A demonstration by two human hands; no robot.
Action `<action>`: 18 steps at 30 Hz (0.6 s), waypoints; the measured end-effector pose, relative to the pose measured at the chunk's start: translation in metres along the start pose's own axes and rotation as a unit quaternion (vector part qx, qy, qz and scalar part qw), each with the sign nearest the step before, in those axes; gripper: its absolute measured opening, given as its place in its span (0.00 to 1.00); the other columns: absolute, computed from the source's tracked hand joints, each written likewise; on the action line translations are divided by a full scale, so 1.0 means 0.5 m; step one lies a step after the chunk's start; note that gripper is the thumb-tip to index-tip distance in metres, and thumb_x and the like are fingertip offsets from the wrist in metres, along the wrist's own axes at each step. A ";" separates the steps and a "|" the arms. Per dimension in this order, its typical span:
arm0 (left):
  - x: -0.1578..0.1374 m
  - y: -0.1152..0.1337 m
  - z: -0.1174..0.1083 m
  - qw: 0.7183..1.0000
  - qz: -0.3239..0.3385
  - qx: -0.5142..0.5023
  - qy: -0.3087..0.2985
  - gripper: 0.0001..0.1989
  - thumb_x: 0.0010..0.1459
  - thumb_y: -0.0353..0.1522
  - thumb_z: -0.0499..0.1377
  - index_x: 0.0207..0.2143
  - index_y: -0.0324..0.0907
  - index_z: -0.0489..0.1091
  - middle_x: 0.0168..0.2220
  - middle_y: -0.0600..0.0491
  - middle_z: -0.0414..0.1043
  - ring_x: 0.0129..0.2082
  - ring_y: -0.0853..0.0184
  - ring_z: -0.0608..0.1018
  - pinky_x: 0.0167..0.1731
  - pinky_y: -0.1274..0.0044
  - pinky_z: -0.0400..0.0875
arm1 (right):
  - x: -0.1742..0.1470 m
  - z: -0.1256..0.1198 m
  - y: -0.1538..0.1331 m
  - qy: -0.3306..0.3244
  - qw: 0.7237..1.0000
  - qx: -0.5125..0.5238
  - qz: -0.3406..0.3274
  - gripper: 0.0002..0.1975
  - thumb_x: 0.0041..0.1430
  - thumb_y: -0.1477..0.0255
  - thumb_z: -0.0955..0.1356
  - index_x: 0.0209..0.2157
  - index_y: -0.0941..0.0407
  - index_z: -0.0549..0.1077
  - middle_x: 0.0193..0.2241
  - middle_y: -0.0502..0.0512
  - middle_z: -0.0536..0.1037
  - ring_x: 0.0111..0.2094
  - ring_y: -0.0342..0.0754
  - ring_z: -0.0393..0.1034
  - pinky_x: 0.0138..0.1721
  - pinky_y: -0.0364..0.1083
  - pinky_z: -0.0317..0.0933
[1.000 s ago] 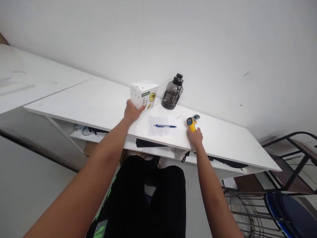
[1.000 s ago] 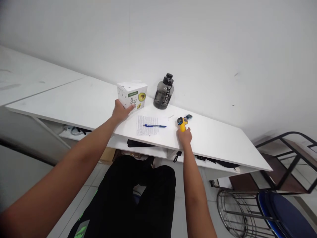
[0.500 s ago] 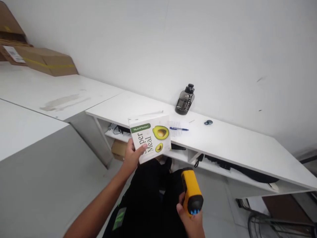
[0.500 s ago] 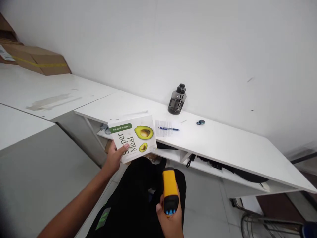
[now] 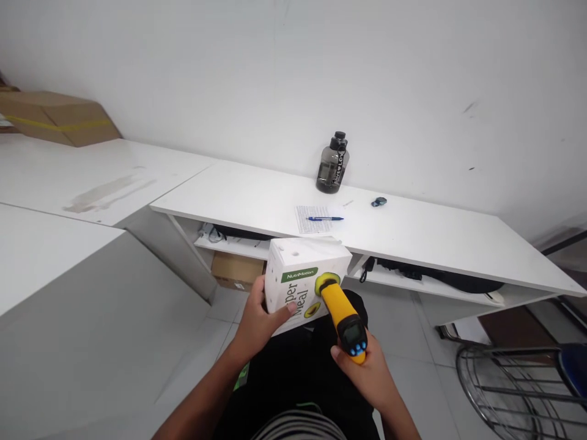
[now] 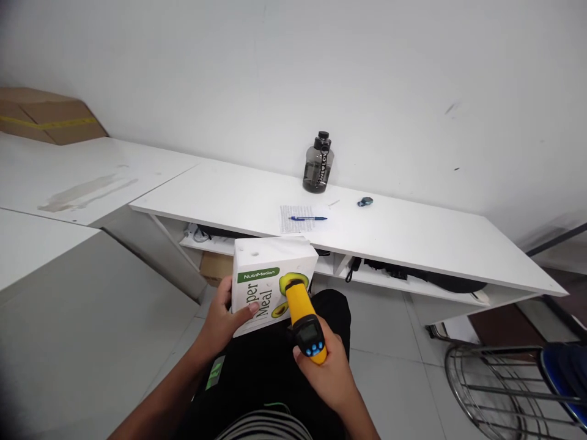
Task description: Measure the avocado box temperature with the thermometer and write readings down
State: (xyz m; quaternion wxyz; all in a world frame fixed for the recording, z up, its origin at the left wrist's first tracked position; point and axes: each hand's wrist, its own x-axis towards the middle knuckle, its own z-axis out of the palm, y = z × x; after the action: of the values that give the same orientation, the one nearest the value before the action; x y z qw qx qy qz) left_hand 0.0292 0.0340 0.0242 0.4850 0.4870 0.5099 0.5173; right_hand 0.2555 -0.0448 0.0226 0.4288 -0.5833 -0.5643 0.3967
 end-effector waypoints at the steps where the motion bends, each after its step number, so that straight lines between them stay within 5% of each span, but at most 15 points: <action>1: -0.003 0.001 0.001 1.000 0.005 0.005 -0.007 0.32 0.38 0.43 0.73 0.46 0.49 0.67 0.43 0.49 0.80 0.43 0.51 0.82 0.38 0.64 0.80 | -0.001 -0.004 -0.003 -0.003 1.000 0.000 -0.004 0.13 0.51 0.65 0.73 0.39 0.52 0.78 0.24 0.49 0.74 0.23 0.46 0.66 0.25 0.44 0.65; 5: -0.008 0.002 0.000 1.000 0.014 0.010 -0.026 0.31 0.39 0.44 0.73 0.45 0.49 0.67 0.42 0.50 0.80 0.42 0.52 0.82 0.37 0.64 0.79 | -0.001 -0.020 -0.017 -0.015 0.999 -0.007 -0.032 0.10 0.51 0.68 0.72 0.38 0.52 0.79 0.25 0.49 0.76 0.25 0.47 0.69 0.27 0.44 0.66; 13: -0.008 -0.010 -0.002 0.998 0.018 0.011 -0.058 0.32 0.40 0.43 0.73 0.47 0.49 0.66 0.43 0.49 0.79 0.43 0.53 0.82 0.39 0.65 0.79 | 0.000 -0.067 -0.019 -0.063 0.995 -0.034 -0.065 0.26 0.48 0.76 0.71 0.52 0.48 0.77 0.37 0.52 0.81 0.34 0.51 0.76 0.36 0.46 0.72; 18: -0.009 -0.024 0.005 0.998 0.011 0.019 -0.061 0.32 0.40 0.42 0.73 0.48 0.49 0.66 0.45 0.50 0.78 0.44 0.53 0.81 0.40 0.65 0.79 | -0.001 -0.076 -0.008 -0.068 0.996 -0.035 -0.051 0.25 0.49 0.75 0.72 0.50 0.48 0.77 0.34 0.50 0.80 0.33 0.50 0.75 0.34 0.45 0.71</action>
State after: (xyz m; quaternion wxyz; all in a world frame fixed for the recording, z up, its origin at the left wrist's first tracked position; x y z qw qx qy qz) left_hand 0.0319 0.0296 0.0124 0.4998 0.5322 0.4840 0.4824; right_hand 0.2900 -0.0471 0.0385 0.3887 -0.5404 -0.6343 0.3932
